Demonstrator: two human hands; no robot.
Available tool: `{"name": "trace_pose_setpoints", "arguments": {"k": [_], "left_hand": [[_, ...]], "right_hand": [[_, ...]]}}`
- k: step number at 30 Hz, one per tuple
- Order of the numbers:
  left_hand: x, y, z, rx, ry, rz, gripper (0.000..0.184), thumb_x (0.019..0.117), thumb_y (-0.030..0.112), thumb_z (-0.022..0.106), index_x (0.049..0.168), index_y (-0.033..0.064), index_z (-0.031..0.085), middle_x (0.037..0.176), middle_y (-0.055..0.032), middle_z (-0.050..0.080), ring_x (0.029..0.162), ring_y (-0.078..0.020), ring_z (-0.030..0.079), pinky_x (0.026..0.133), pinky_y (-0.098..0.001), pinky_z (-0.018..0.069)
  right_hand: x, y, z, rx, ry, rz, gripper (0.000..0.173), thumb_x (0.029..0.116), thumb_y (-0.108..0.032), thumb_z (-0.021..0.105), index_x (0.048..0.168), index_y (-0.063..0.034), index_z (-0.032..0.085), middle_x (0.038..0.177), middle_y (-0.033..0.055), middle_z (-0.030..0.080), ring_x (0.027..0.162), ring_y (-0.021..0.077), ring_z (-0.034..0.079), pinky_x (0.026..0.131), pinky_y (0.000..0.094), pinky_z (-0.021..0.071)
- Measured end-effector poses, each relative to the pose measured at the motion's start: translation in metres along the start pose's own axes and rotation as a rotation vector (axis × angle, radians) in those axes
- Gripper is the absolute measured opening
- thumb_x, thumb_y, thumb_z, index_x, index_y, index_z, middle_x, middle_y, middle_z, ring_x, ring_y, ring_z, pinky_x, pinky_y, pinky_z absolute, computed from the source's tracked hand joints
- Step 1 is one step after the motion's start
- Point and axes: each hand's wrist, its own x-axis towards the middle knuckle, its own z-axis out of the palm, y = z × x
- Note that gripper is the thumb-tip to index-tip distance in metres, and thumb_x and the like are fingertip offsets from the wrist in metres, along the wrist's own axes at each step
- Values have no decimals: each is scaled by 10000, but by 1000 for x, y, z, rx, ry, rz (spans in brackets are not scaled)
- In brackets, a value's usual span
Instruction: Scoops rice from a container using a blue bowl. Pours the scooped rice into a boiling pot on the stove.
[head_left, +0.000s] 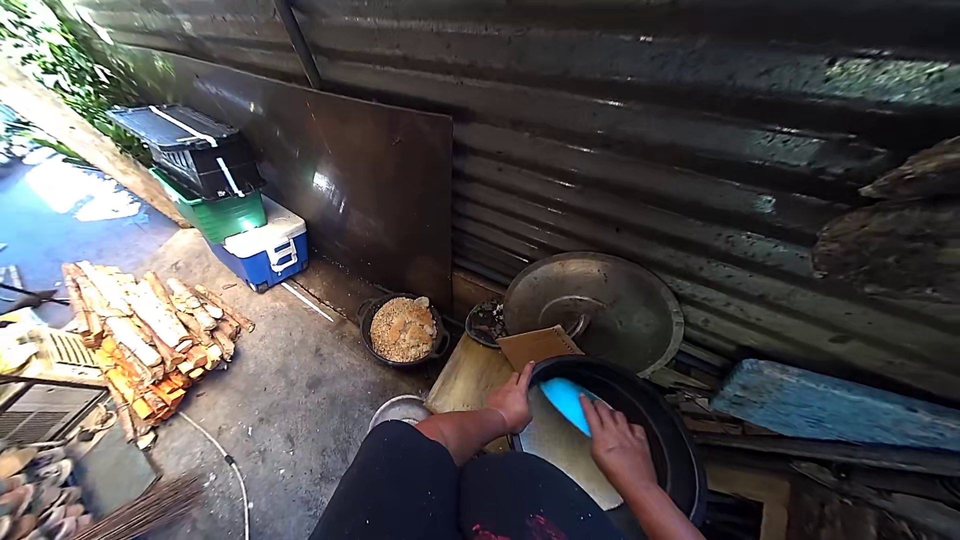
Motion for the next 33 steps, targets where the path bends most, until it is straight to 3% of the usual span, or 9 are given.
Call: {"name": "trace_pose_setpoints", "arguments": {"k": [5,9,11,15,18,22,26,30,33], "left_hand": [[-1,0,2,-1,-3,-5,895,965,109,542,1662,301,15,1604,-144,391,1194,-338,658,908,-573,575],[0,-2,4,3,-5,-6,958,933,95,582,1661,311,-2,1600,-142,390,1163,-340,669,884,-579,582],[1,-2,4,3,-2,-2,960,931,86,579,1661,309,-5,1600,-145,392,1156,-343,672,882,-581,582],[-2,0,2,-17,-3,5,919,952,83,560,1664,289,16,1608,-159,383,1202,-360,652,908,-595,568],[-1,0,3,-17,-7,13,890,970,92,542,1664,282,18,1609,-163,381,1220,-355,642,928,-588,562],[-1,-2,-4,-35,25,28,932,937,75,581,1665,257,28,1603,-174,384,1213,-359,644,917,-588,568],[-1,-1,-9,-59,6,63,899,942,59,568,1663,208,52,1632,-167,351,1362,-344,540,1057,-559,501],[8,-10,15,-25,82,63,862,974,85,547,1663,264,62,1587,-178,415,1225,-395,629,934,-623,546],[7,-6,13,2,103,36,814,998,104,509,1661,264,64,1537,-197,452,1125,-409,668,873,-621,568]], "right_hand": [[-11,-28,17,-187,-146,-266,699,914,27,653,1532,-266,506,1460,146,592,1281,445,582,967,705,458],[-39,-23,9,-175,-179,-421,667,913,18,657,1509,-257,539,1440,157,608,1283,454,586,956,712,467],[-44,-7,4,-143,-155,-418,655,903,9,664,1489,-265,560,1392,144,640,1229,424,623,934,668,499],[-34,25,-21,80,-51,-103,680,893,119,596,1501,-179,544,1355,227,634,1197,479,617,908,669,512],[-19,46,-15,307,40,165,733,871,170,565,1523,-161,509,1383,259,597,1259,495,580,995,685,483],[4,60,18,692,22,475,500,1032,1,488,1518,-113,506,1480,231,550,1373,428,525,1125,642,406],[9,33,13,1030,-163,753,481,1052,-96,535,1527,-57,466,1490,248,520,1373,367,523,1139,555,424],[4,22,53,1332,-227,1012,480,1036,-74,554,1505,-51,458,1398,251,574,1230,349,621,1013,521,537],[6,20,64,1433,-193,1148,471,1040,-83,558,1501,-61,460,1410,247,560,1250,348,604,1011,524,531]]}}
